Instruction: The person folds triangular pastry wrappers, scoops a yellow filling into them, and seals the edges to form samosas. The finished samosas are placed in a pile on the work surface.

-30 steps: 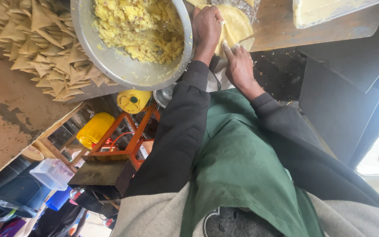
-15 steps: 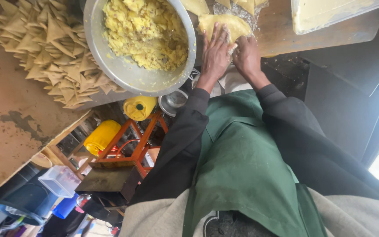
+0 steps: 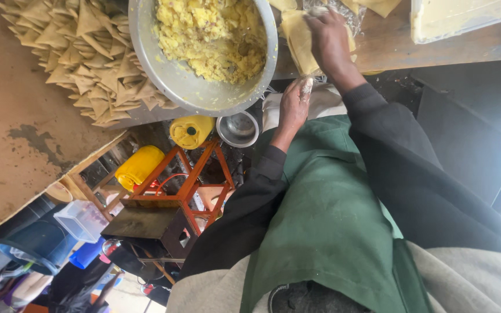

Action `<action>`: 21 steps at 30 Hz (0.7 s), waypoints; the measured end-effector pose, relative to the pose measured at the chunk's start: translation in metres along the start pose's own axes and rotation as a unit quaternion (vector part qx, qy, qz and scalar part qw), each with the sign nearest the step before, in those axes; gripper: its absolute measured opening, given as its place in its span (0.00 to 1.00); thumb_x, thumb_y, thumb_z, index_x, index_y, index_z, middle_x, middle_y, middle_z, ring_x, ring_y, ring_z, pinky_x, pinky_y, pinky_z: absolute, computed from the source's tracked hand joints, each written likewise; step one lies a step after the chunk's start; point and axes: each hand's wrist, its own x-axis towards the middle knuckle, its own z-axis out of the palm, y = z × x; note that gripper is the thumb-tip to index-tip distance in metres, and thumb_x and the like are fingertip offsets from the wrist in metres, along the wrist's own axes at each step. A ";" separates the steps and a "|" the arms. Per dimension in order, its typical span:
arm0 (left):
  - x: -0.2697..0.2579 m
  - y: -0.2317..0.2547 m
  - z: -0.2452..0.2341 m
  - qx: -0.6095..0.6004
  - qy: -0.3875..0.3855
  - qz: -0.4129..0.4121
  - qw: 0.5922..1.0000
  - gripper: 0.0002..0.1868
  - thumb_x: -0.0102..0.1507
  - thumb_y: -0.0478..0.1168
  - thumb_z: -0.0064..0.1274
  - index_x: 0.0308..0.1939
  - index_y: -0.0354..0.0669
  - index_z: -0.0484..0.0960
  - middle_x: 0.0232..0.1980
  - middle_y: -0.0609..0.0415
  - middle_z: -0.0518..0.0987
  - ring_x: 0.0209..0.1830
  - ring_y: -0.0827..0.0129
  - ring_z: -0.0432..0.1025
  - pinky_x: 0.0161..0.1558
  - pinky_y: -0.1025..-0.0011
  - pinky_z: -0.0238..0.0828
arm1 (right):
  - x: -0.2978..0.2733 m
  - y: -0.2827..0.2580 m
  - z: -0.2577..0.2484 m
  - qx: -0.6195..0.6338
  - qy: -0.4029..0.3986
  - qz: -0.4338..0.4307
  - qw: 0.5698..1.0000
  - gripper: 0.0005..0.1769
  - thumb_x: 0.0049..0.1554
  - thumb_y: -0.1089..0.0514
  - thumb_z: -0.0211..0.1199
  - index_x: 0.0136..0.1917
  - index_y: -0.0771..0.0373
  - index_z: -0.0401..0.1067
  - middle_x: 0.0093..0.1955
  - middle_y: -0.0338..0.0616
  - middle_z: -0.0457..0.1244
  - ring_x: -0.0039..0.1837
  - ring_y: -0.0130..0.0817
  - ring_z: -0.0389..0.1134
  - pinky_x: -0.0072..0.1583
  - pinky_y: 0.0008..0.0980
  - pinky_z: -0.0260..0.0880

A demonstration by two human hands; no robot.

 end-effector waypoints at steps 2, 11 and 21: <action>0.001 -0.005 -0.007 0.008 0.014 0.007 1.000 0.19 0.72 0.45 0.45 0.58 0.34 0.80 0.61 0.39 0.80 0.63 0.46 0.73 0.66 0.58 0.67 | 0.012 0.002 0.024 -0.034 -0.033 -0.058 0.997 0.16 0.60 0.69 0.59 0.60 0.65 0.78 0.54 0.53 0.66 0.60 0.55 0.66 0.61 0.53 0.65; 0.009 -0.011 -0.046 -0.038 0.012 -0.132 0.990 0.21 0.72 0.48 0.46 0.59 0.36 0.80 0.52 0.39 0.82 0.53 0.49 0.78 0.55 0.63 0.73 | 0.028 0.014 0.037 -0.040 -0.043 -0.040 0.997 0.16 0.52 0.74 0.60 0.53 0.67 0.75 0.47 0.58 0.66 0.51 0.59 0.67 0.52 0.50 0.66; 0.001 -0.030 -0.017 -0.051 -0.020 -0.070 0.996 0.21 0.72 0.49 0.48 0.58 0.36 0.80 0.57 0.39 0.82 0.58 0.49 0.77 0.58 0.64 0.73 | 0.029 0.047 0.059 -0.078 -0.053 -0.079 0.992 0.16 0.50 0.72 0.63 0.53 0.70 0.70 0.43 0.58 0.64 0.46 0.58 0.66 0.47 0.50 0.65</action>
